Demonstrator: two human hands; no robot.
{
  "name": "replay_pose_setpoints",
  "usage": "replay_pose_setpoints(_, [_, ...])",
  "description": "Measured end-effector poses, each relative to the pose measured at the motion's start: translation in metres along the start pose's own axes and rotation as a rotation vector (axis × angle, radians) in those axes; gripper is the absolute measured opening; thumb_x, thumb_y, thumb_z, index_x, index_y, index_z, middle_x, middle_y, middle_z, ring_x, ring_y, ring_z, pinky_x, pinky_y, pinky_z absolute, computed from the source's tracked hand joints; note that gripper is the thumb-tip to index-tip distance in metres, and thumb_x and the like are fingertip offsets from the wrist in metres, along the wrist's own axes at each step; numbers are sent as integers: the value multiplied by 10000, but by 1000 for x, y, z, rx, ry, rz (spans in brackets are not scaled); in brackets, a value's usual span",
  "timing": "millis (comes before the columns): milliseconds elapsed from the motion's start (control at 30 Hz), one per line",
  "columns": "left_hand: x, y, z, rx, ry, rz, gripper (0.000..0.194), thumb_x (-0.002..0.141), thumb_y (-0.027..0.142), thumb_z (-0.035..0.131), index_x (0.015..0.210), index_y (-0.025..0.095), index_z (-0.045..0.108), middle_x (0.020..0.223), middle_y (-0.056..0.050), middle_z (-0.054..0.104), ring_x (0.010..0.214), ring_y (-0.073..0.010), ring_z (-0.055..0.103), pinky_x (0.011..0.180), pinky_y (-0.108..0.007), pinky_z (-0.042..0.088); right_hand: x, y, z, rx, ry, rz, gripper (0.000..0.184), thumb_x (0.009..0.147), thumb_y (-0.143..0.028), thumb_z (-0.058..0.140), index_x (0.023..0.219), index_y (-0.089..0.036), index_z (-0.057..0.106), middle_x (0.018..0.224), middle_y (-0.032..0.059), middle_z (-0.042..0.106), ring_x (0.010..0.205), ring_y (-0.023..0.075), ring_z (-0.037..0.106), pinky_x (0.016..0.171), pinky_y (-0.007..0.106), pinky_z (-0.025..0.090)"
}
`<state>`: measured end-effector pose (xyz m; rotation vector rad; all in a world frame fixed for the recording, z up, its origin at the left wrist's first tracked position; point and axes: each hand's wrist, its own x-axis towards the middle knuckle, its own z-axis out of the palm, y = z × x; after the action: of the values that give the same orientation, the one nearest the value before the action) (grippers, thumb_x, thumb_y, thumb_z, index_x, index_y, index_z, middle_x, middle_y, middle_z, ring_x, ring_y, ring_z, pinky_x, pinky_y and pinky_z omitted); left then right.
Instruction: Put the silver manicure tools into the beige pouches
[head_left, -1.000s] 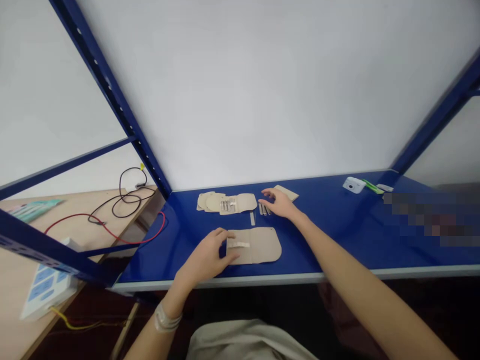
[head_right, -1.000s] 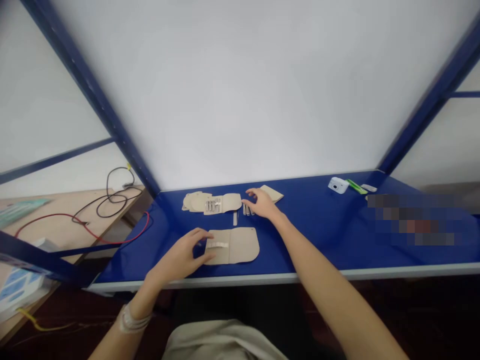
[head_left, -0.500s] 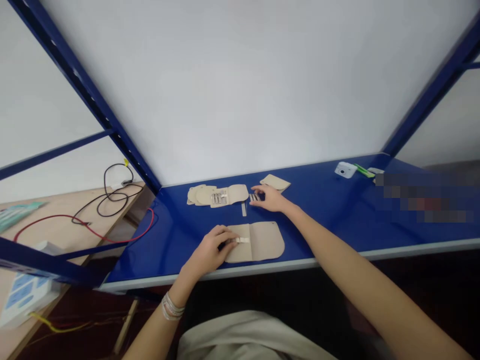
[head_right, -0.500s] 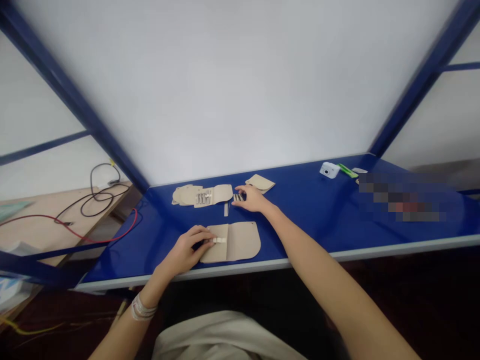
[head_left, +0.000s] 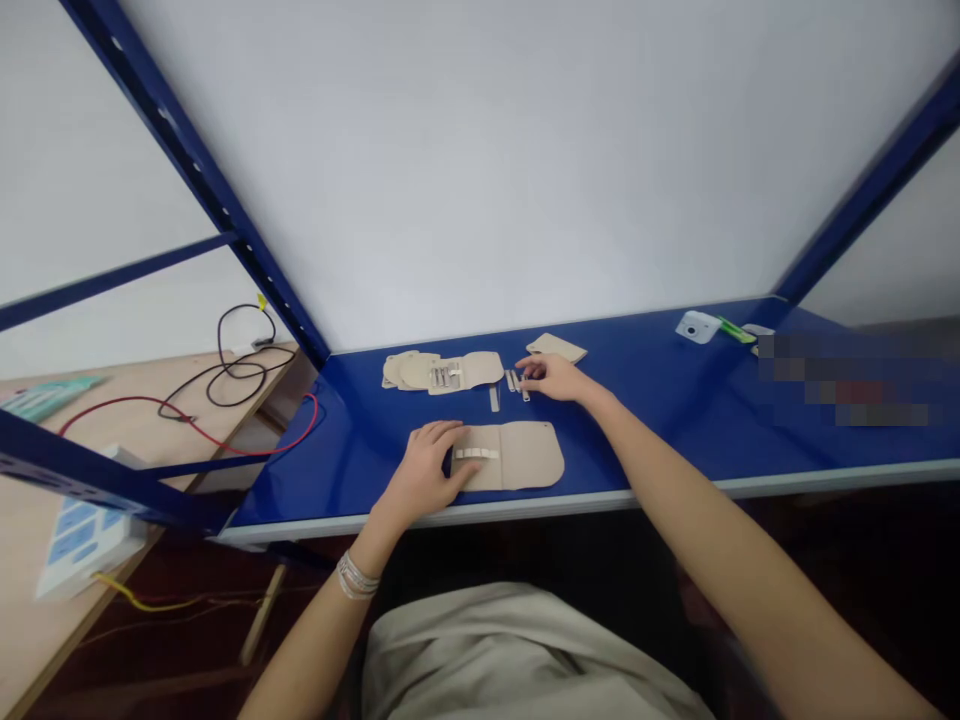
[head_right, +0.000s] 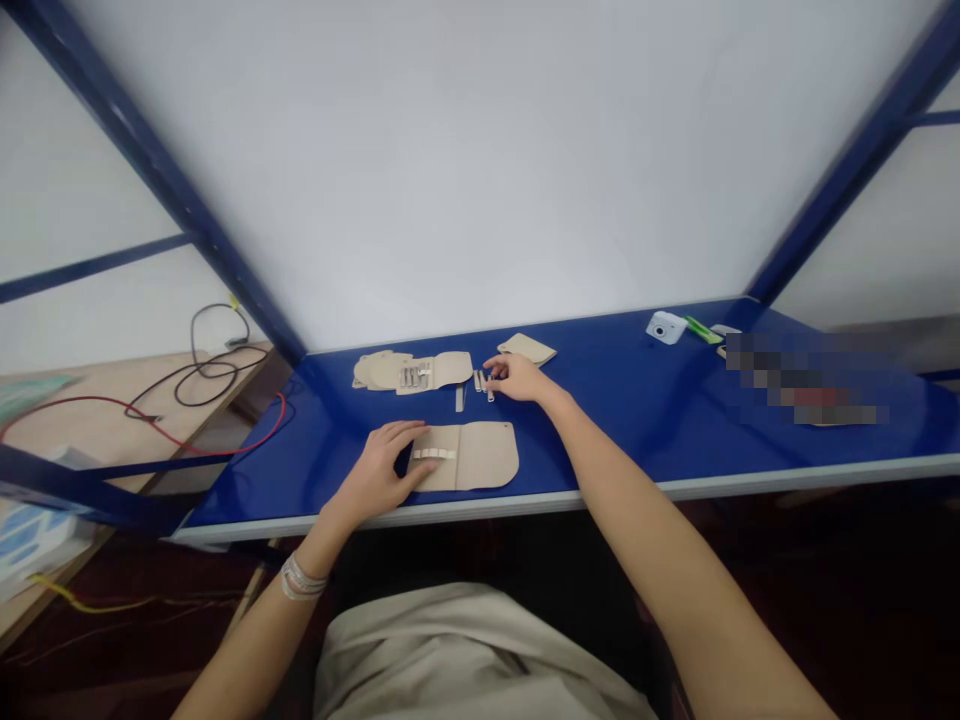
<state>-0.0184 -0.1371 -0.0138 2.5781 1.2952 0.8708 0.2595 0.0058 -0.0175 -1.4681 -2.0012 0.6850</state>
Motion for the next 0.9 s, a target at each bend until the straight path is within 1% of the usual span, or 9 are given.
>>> replay_pose_setpoints(233, [-2, -2, 1, -14, -18, 5, 446, 865, 397, 593, 1249, 174, 549, 1309, -144, 550, 1228, -293, 481, 1052, -490, 361, -1, -1, -1, 3, -4, -5, 403, 722, -232, 727, 1105, -118, 674, 914, 80, 677, 770, 147, 591, 746, 271, 500])
replay_pose_setpoints(433, [-2, 0, -3, -42, -31, -9, 438, 858, 411, 605, 1236, 198, 547, 1270, -136, 547, 1193, -294, 489, 1015, -499, 386, -1, -1, -1, 11, 6, -15, 381, 707, -229, 736, 1070, -124, 685, 887, 73, 676, 743, 143, 590, 725, 270, 507])
replay_pose_setpoints(533, [-1, 2, -5, -126, -28, -8, 427, 855, 379, 614, 1237, 201, 544, 1250, -133, 506, 1177, -269, 493, 1015, -453, 418, -2, -3, -1, 11, 10, -11, 384, 699, -220, 741, 1067, -125, 684, 876, 69, 676, 744, 142, 590, 723, 268, 510])
replay_pose_setpoints(633, [-1, 1, -6, -204, 2, -12, 384, 859, 329, 611, 1219, 206, 556, 1202, -120, 489, 1150, -242, 502, 1001, -412, 447, -3, -4, -1, 29, 12, -4, 399, 691, -207, 744, 1074, -119, 680, 865, 66, 669, 728, 138, 586, 712, 266, 510])
replay_pose_setpoints(700, [-1, 0, -6, -236, 32, -34, 384, 840, 311, 635, 1205, 212, 568, 1193, -117, 487, 1148, -246, 503, 971, -405, 472, -4, -5, -1, 67, 14, 9, 408, 685, -188, 743, 1081, -113, 677, 863, 64, 660, 711, 134, 585, 698, 265, 513])
replay_pose_setpoints(767, [-1, -2, -6, -289, 36, -78, 425, 805, 303, 677, 1205, 212, 569, 1209, -120, 494, 1138, -254, 519, 918, -385, 505, -4, -6, -2, 134, 34, 28, 405, 686, -156, 729, 1084, -108, 674, 882, 68, 649, 701, 130, 594, 672, 257, 517])
replay_pose_setpoints(833, [-1, -4, -7, -388, -6, -141, 496, 789, 294, 693, 1250, 208, 532, 1203, -116, 535, 1071, -241, 571, 858, -356, 533, -5, -9, -4, 225, 68, 52, 402, 685, -117, 707, 1086, -107, 669, 930, 80, 640, 685, 124, 607, 631, 244, 517])
replay_pose_setpoints(900, [-2, -5, -8, -499, -66, -195, 534, 796, 287, 686, 1286, 200, 493, 1156, -100, 592, 976, -215, 620, 823, -336, 546, -9, -16, -5, 328, 104, 65, 409, 676, -93, 698, 1083, -110, 664, 966, 88, 636, 667, 119, 617, 609, 240, 518])
